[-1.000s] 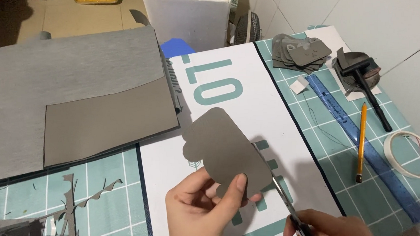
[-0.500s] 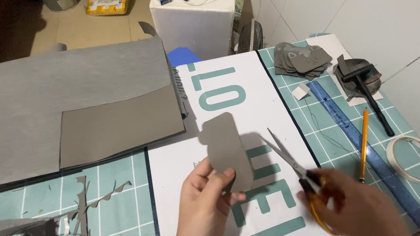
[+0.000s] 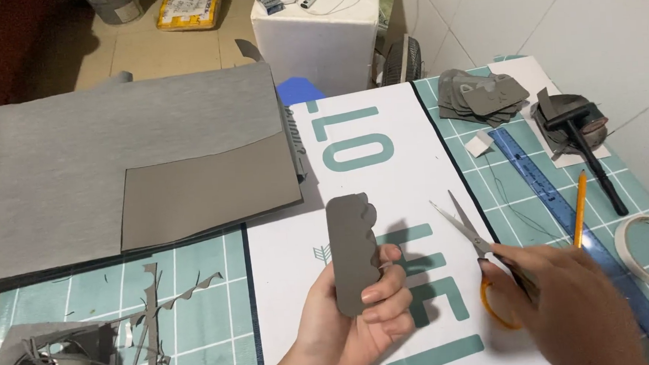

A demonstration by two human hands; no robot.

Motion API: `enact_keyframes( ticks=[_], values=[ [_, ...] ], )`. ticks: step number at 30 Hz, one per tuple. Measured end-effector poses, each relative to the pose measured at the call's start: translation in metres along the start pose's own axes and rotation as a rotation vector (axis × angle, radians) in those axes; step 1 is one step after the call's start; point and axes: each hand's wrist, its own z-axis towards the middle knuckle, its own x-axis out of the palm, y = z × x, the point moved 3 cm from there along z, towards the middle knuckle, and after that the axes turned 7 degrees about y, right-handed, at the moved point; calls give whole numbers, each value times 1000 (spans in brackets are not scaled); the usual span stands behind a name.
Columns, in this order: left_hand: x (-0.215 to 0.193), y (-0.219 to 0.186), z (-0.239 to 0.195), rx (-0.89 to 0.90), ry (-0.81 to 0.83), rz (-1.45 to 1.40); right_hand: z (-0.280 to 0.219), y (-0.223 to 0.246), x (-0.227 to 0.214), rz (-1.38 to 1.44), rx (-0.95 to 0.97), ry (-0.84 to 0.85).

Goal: Applying double-sided adhesive tape to a grey foam cutout, including cutting the tape to size and peeling the backing.

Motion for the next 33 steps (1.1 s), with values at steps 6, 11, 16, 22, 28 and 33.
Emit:
enact_keyframes(
  ticks=[6, 11, 16, 22, 28, 33],
  values=[
    [-31, 32, -1, -252, -58, -30, -16, 58, -16, 550, -187, 187],
    [16, 38, -4, -479, -102, 508, 7, 21, 19, 719, -540, -11],
    [16, -2, -2, -271, -416, 1612, 66, -22, -4, 1045, -540, -290],
    [-23, -57, 3, 500, -697, 2598, 100, 17, -42, 1575, -332, -146],
    [-18, -55, 16, 599, -654, 2531, 94, 36, -30, 1601, -231, 36],
    [-23, -39, 23, 505, -618, 2915, 82, 30, -31, 1345, -406, -107]
  ],
)
